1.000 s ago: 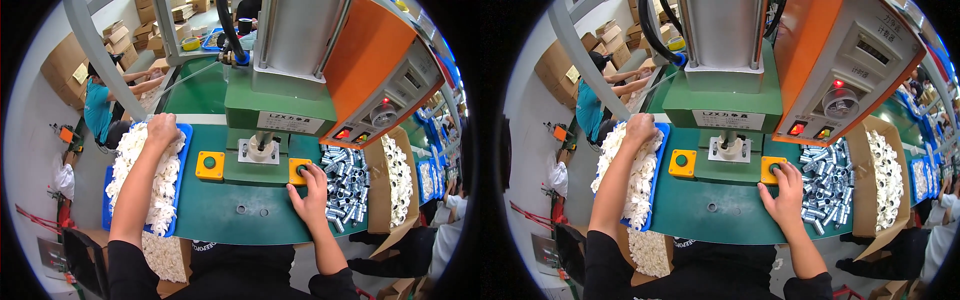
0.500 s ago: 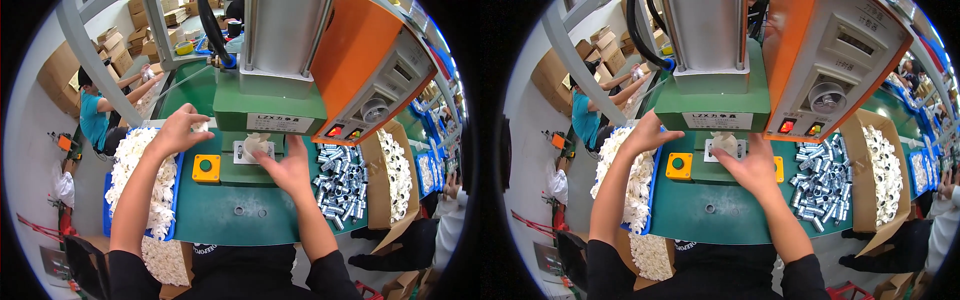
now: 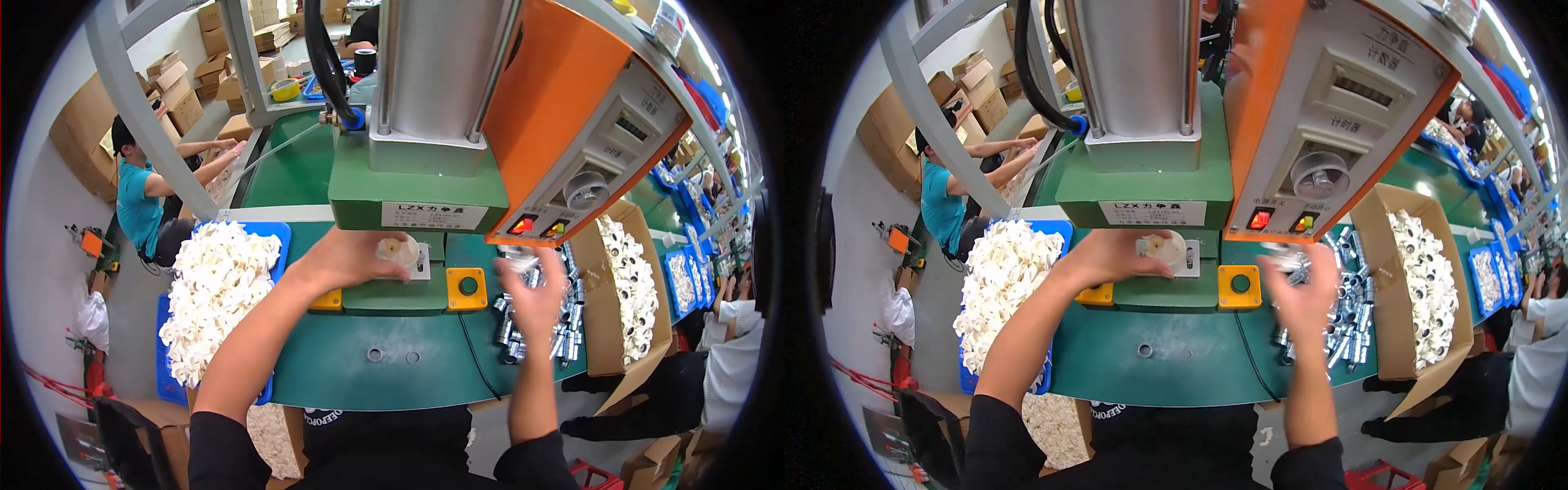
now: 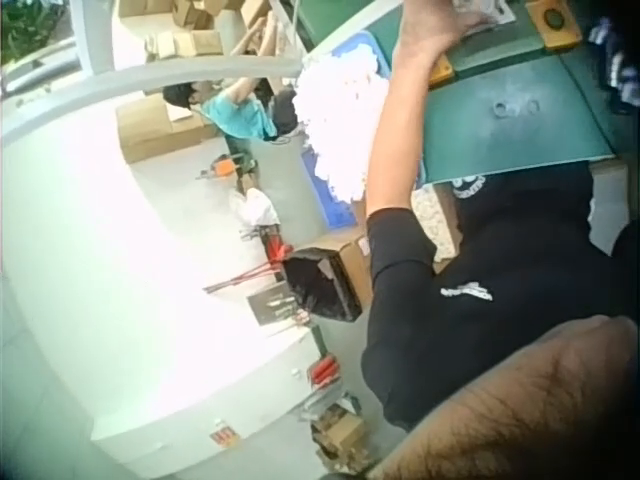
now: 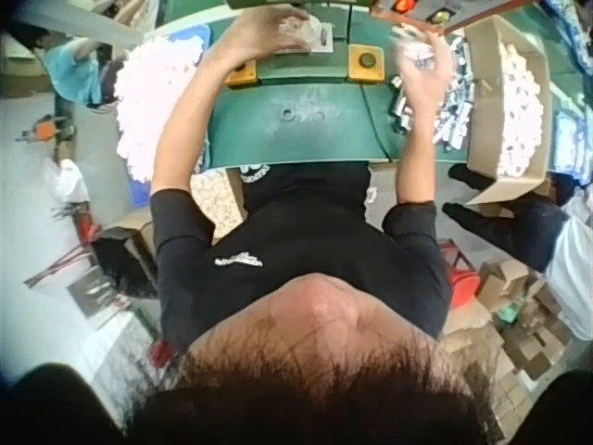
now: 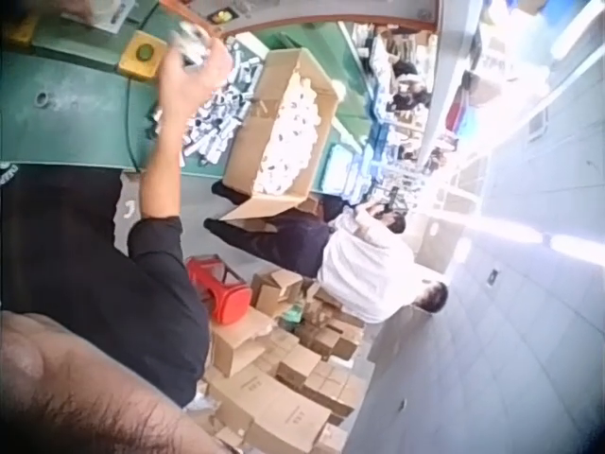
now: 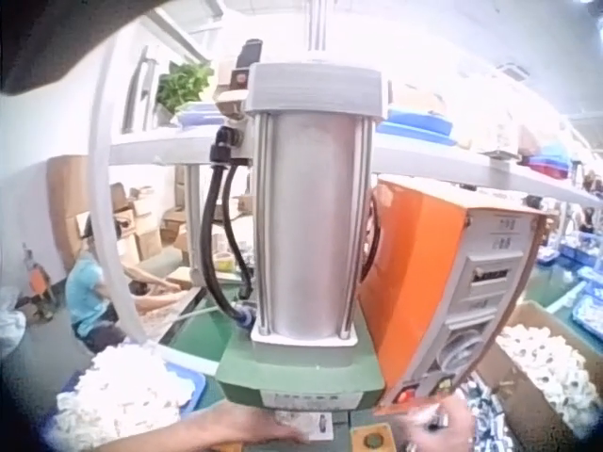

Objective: The person assembles plastic components and metal cylinders into finished assemblies using an industrial pneumatic press machine, taking parts from blue trays and placing the completed assemblies into cardboard boxes.

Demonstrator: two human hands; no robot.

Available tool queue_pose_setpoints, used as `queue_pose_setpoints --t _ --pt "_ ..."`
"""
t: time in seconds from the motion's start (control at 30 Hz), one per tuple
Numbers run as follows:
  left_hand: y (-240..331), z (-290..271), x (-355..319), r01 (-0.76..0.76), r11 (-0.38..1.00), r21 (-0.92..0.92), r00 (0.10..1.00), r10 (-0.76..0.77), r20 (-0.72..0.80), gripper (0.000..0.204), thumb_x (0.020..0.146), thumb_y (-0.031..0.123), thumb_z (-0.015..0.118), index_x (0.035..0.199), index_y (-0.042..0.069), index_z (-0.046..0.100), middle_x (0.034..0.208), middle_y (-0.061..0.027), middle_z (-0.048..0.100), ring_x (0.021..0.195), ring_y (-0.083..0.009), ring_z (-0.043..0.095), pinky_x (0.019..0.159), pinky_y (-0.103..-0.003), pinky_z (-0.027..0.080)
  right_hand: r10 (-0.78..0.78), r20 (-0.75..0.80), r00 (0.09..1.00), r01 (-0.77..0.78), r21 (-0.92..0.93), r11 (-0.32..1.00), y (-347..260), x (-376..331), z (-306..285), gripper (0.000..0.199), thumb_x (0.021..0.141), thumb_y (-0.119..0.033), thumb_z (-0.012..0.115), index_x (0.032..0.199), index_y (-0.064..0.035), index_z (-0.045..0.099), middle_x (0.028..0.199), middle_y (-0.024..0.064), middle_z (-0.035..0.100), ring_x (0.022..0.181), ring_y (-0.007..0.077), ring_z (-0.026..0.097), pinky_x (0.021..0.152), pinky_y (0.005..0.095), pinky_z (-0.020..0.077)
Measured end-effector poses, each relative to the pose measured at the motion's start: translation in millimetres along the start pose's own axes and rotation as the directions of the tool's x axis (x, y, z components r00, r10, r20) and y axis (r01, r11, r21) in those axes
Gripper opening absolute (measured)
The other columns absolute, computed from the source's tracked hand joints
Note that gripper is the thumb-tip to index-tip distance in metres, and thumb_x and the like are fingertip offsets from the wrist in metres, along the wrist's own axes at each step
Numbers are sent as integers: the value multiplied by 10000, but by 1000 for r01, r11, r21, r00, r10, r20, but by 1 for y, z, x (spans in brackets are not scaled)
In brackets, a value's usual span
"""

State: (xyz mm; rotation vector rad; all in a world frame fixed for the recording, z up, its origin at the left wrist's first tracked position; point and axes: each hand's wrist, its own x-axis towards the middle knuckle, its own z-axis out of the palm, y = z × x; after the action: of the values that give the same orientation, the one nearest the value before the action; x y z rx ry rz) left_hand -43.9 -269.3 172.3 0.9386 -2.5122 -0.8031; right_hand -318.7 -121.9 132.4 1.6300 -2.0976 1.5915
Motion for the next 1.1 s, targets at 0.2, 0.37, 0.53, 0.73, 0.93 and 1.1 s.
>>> queue_pose_setpoints --t 0.2,0.37,0.53,0.73,0.93,1.1 --pt "10 7 4 22 998 -62 999 -20 33 593 749 473 867 1166 68 749 1286 -177 685 1217 -371 629 1062 -418 487 195 -409 891 -290 -184 939 85 37 -182 578 903 -244 831 1345 74 635 1274 202 697 1182 262 652 1030 373 503" --pt "-12 25 1 -124 992 -18 985 121 -122 608 744 476 874 1163 51 758 1288 -185 675 1228 -376 616 1064 -425 480 -104 -428 898 -272 -724 633 149 23 -234 669 909 -271 822 1431 57 561 1433 234 584 1305 361 576 1123 434 429" --pt "-9 16 -9 -204 968 144 971 219 -92 612 747 455 863 1183 41 745 1253 -172 670 1260 -384 570 1069 -452 460 -176 -137 975 116 -364 924 50 -39 -107 391 824 -118 833 1157 15 676 1160 177 668 1098 366 623 1017 444 466" --pt "-11 5 -27 -332 849 411 874 441 -206 573 833 369 830 1306 74 695 1199 -215 625 1114 -413 591 987 -483 480 -281 564 776 295 70 953 -30 -118 10 450 761 -160 870 1154 -41 686 1065 119 625 989 334 582 856 432 457" --pt "-18 -12 -76 -102 889 447 927 248 -282 409 847 230 799 1181 13 706 1299 -180 580 1147 -373 583 957 -456 503 -280 530 801 298 53 953 -28 -131 30 386 740 -134 878 1070 -50 695 1014 91 633 975 312 597 839 412 447" --pt "-22 -11 -96 -54 897 438 957 172 -235 244 853 176 784 1020 7 730 1026 -110 648 976 -295 611 855 -407 526 -303 334 892 214 278 936 -47 -102 33 324 740 -60 845 1010 -28 668 977 125 690 881 320 680 778 398 550"
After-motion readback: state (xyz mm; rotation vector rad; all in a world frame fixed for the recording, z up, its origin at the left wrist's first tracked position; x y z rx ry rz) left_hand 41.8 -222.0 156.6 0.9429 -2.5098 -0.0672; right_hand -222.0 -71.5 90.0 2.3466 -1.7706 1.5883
